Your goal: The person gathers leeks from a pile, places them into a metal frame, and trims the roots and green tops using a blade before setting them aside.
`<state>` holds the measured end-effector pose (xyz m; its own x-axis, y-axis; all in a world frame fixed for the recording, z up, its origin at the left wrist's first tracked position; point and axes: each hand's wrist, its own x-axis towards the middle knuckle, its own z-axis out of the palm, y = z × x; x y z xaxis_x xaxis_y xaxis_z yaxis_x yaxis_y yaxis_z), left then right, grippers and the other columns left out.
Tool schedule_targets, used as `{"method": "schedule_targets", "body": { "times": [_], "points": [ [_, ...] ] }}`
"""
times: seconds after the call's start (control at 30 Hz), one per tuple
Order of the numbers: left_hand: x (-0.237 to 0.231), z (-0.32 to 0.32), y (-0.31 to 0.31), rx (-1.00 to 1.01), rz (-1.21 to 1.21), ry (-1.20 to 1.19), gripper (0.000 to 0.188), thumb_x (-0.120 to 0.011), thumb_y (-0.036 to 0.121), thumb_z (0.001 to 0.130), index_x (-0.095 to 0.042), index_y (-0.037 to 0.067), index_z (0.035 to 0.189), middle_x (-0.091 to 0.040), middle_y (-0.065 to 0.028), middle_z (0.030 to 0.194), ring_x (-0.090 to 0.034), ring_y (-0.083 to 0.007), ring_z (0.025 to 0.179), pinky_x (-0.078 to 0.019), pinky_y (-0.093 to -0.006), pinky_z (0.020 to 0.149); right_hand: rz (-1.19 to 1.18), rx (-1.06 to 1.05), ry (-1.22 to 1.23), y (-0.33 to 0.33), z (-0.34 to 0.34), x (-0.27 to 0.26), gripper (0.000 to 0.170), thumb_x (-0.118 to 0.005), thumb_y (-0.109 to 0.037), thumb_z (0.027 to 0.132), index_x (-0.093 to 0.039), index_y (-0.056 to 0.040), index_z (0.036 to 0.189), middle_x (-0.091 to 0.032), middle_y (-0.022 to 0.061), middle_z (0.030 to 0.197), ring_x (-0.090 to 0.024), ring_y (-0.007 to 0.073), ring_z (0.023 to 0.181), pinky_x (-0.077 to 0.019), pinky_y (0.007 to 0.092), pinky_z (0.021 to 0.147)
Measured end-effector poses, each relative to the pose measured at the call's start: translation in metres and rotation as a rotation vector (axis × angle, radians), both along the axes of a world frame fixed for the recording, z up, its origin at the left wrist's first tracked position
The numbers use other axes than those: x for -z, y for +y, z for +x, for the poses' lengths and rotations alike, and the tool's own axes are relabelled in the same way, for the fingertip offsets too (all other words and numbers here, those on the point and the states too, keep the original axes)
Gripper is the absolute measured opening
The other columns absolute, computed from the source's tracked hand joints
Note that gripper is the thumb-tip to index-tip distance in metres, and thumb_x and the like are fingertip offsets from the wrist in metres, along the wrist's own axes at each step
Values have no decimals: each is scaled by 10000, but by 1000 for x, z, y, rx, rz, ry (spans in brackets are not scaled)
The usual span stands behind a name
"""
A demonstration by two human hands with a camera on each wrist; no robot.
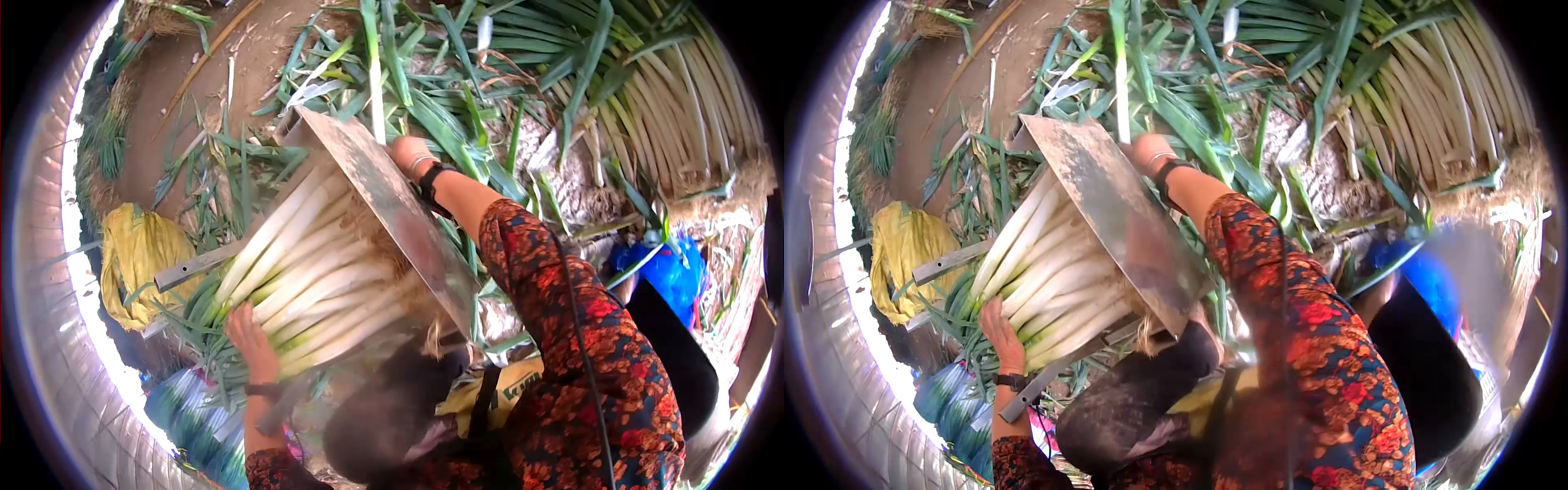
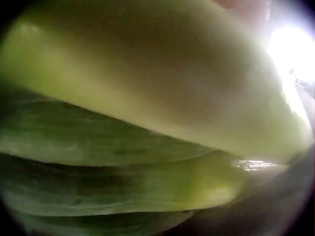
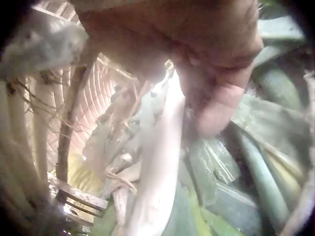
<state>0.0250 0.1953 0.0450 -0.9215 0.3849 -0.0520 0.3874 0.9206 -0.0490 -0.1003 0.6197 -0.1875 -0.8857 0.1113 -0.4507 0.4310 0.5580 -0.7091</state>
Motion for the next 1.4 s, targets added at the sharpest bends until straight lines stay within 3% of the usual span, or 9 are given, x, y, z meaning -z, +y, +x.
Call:
{"method": "schedule_targets", "body": {
  "times": [0.2, 0.33, 0.43, 0.73, 0.93, 1.0, 1.1, 1.27, 1.4],
  "points": [
    [-7, 0, 14, -27, 39, 16, 395, -349, 186, 969, -497, 76, 1319, -472, -141, 1328, -346, -330, 1331, -158, -532, 1137, -97, 213, -64, 11, -1, 4, 469, -617, -408, 788, -685, 27, 949, -683, 230, 951, -673, 344, 892, -522, 405, 799],
    [2, 0, 2, 7, 35, 74, 389, -360, 173, 966, -504, 74, 1314, -489, -127, 1316, -372, -318, 1314, -175, -531, 1130, -800, 774, -52, 78, 55, -2, 426, -619, -346, 831, -651, 31, 1027, -687, 175, 834, -664, 286, 757, -517, 384, 731],
    [3, 0, 1, 6, 47, 103, 374, -381, 176, 967, -511, 80, 1304, -493, -127, 1312, -391, -312, 1298, -199, -510, 1121, -95, 459, -69, 120, 106, 3, 416, -664, -311, 829, -638, 32, 1062, -663, 129, 759, -640, 197, 618, -492, 358, 526],
    [15, 5, -6, -49, 76, 203, 329, -458, 216, 952, -510, 146, 1269, -507, -91, 1289, -375, -297, 1306, -194, -509, 1123, -292, 584, 255, 98, 217, -210, 331, -699, -242, 855, -647, -40, 1113, -610, -17, 724, -520, 58, 593, -412, 212, 523],
    [6, 14, 4, -9, 188, 419, 256, -574, 280, 896, -621, 161, 1118, -503, -90, 1274, -403, -330, 1259, -238, -543, 1097, -203, 196, 580, 3, 222, -340, 315, -596, -197, 954, -595, 10, 1192, -604, -12, 799, -508, 37, 704, -453, 204, 634],
    [4, 17, 6, -23, 176, 473, 251, -593, 297, 883, -635, 166, 1092, -509, -82, 1247, -416, -320, 1243, -237, -557, 1093, -50, 5, 767, -39, 199, -347, 337, -603, -201, 934, -593, -26, 1221, -683, 111, 906, -646, 194, 756, -522, 294, 713],
    [5, 21, 4, -16, 203, 529, 257, -605, 323, 878, -646, 174, 1083, -512, -71, 1227, -429, -306, 1228, -232, -583, 1086, 183, -273, 953, -106, 156, -346, 391, -642, -149, 904, -570, -116, 1287, -652, 124, 1007, -652, 255, 888, -537, 337, 767],
    [8, 28, 2, -88, 218, 475, 270, -648, 323, 847, -659, 204, 1089, -501, -62, 1205, -432, -286, 1216, -212, -587, 1095, 827, -575, 433, -135, 108, -247, 322, -476, -388, 944, -637, -188, 1137, -652, 132, 1088, -587, 354, 1077, -458, 472, 909],
    [14, 22, 0, -66, 269, 502, 400, -588, 329, 880, -566, 191, 1255, -442, -107, 1344, -363, -317, 1315, -176, -610, 1105, 791, -497, 218, -133, 106, -236, 403, -427, -404, 953, -548, -196, 1276, -609, 116, 1220, -530, 363, 1177, -397, 502, 1004]
  ]
}}
